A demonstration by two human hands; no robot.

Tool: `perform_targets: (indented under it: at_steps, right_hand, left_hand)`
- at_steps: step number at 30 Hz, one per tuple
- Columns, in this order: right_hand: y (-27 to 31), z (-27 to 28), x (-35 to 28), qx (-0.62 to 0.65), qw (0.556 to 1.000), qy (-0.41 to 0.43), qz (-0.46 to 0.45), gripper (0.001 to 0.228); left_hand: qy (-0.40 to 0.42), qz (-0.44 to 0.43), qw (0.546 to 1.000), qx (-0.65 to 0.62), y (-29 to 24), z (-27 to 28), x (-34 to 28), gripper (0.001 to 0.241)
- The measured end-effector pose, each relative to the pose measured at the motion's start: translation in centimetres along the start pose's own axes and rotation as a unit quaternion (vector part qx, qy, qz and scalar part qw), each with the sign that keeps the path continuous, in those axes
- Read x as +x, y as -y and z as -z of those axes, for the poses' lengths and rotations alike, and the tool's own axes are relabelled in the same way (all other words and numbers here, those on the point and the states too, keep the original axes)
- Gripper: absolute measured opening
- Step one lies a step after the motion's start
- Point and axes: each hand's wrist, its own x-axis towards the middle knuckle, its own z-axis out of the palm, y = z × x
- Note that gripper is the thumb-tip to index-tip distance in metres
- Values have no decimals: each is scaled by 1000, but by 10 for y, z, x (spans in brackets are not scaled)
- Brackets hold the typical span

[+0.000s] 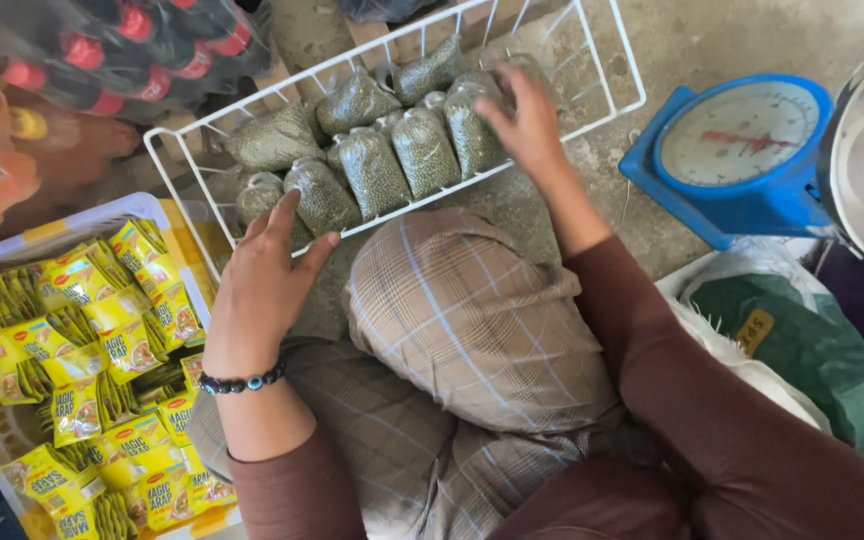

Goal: Organizing and restocking sachets of seasoning and small bags of mung beans in a grocery store storage area.

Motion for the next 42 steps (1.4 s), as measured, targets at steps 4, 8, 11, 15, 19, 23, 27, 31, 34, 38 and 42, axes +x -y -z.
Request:
perform_targets:
  at_steps: [4, 8, 11, 15, 19, 23, 27, 31, 34, 38, 42]
  right_hand:
    - [11, 3, -30, -138, 988, 74, 5, 91]
    - [14, 1, -19, -154, 979, 110, -76, 96]
    - [1, -10, -28, -134, 989, 55, 2, 84]
    - [-3, -8, -34, -89, 995, 46, 24, 79]
    - [-17, -8, -28, -19, 998, -38, 38, 72]
    - [-7, 10, -12, 299, 944, -69, -125, 66]
    - [-47, 15, -5, 497, 846, -81, -175, 64]
    - [-45, 32, -6, 592, 768, -65, -236, 65]
    - [-49, 34, 1, 605, 762, -50, -227, 62]
    - [-57, 29, 18, 562, 790, -38, -242, 54]
    - [-29, 34, 37, 461, 818, -109, -327, 60]
  left_hand:
    - [3, -7, 1000, -2, 4, -4, -2, 63]
    - [-5, -9, 1000, 0, 10, -6, -3, 63]
    - [-11, 1, 1000, 0, 16, -10, -3, 65]
    - [-17, 5, 1000, -7, 14, -8, -6, 65]
    - [-13, 15, 1000, -14, 10, -4, -7, 65]
    - [-7, 16, 1000, -15, 12, -6, -6, 66]
    - [-6, 4, 1000, -11, 14, -11, -4, 66]
    - [-6, -10, 1000, -11, 11, -12, -4, 66]
    - [-5, -6, 1000, -13, 10, -11, -5, 66]
    - [2, 6, 1000, -10, 12, -13, -3, 65]
    - [4, 10, 1000, -7, 10, -12, -2, 65]
